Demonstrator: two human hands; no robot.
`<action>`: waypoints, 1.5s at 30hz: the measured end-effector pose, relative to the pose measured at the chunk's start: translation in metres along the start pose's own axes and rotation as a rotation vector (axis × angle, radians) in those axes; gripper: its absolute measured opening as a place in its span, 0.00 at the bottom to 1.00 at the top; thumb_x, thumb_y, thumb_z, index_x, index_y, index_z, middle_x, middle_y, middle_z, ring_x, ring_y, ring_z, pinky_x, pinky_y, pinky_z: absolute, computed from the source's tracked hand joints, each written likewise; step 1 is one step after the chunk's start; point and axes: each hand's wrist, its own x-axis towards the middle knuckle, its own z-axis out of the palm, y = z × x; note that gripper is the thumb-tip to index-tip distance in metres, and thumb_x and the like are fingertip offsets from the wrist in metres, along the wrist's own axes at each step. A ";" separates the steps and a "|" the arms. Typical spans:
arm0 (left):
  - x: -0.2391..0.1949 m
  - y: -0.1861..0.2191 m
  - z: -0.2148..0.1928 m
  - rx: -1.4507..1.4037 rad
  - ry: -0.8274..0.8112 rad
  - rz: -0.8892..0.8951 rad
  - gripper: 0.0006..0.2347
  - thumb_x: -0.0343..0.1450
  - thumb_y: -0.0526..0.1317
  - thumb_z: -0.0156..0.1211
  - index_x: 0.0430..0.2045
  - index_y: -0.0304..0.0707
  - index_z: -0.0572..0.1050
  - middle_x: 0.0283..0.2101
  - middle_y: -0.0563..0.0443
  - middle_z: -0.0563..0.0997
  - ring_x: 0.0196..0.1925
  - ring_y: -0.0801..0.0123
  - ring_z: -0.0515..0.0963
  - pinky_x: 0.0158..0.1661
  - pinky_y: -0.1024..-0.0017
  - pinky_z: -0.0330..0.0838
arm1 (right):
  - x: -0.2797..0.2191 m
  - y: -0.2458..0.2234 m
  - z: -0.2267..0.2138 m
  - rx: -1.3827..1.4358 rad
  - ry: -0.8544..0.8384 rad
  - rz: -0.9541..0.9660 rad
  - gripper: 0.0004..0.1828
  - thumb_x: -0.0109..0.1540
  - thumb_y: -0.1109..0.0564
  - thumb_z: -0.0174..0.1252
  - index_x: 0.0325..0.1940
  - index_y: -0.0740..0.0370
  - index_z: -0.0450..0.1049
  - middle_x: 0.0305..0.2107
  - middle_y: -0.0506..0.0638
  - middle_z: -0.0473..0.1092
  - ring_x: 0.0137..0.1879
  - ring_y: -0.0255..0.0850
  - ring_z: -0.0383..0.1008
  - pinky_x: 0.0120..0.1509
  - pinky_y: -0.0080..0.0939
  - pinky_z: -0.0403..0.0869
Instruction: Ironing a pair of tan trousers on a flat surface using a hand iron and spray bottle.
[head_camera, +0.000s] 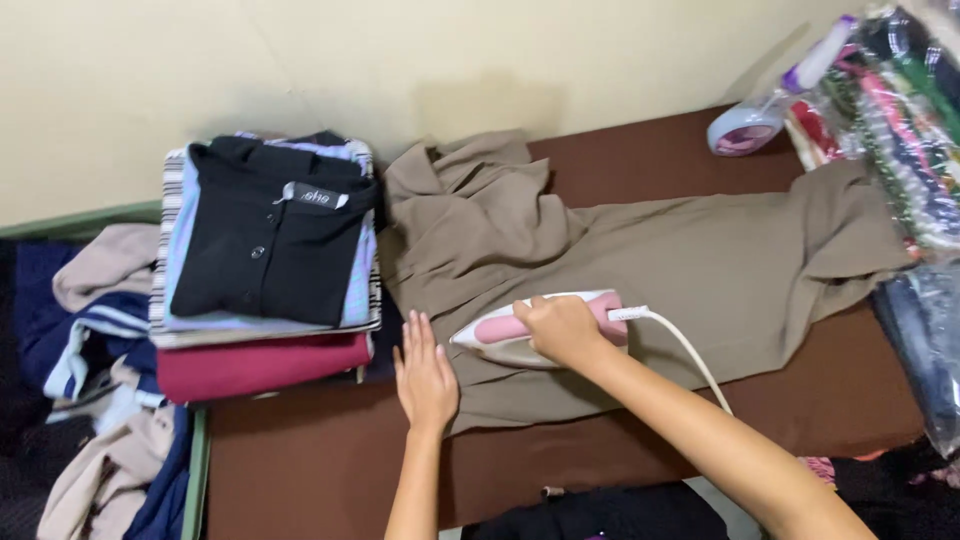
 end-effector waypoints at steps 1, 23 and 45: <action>0.000 0.001 -0.001 -0.004 -0.006 0.012 0.26 0.76 0.39 0.40 0.73 0.37 0.53 0.77 0.45 0.54 0.78 0.54 0.53 0.70 0.50 0.47 | -0.002 0.007 0.000 -0.004 0.003 0.013 0.15 0.51 0.59 0.63 0.42 0.58 0.76 0.30 0.58 0.76 0.32 0.55 0.79 0.35 0.53 0.76; 0.007 0.026 0.010 0.024 0.032 -0.116 0.27 0.74 0.41 0.47 0.71 0.37 0.57 0.77 0.44 0.55 0.78 0.50 0.53 0.69 0.44 0.46 | -0.084 0.171 -0.106 -0.036 -0.196 0.713 0.25 0.54 0.34 0.67 0.44 0.51 0.81 0.31 0.60 0.79 0.39 0.58 0.82 0.45 0.57 0.78; -0.004 0.162 0.076 0.040 -0.256 0.269 0.38 0.71 0.59 0.53 0.72 0.33 0.54 0.77 0.38 0.51 0.78 0.43 0.47 0.70 0.43 0.39 | -0.048 0.157 -0.100 0.199 -0.023 0.589 0.27 0.53 0.31 0.67 0.53 0.37 0.83 0.37 0.55 0.80 0.43 0.56 0.81 0.50 0.55 0.77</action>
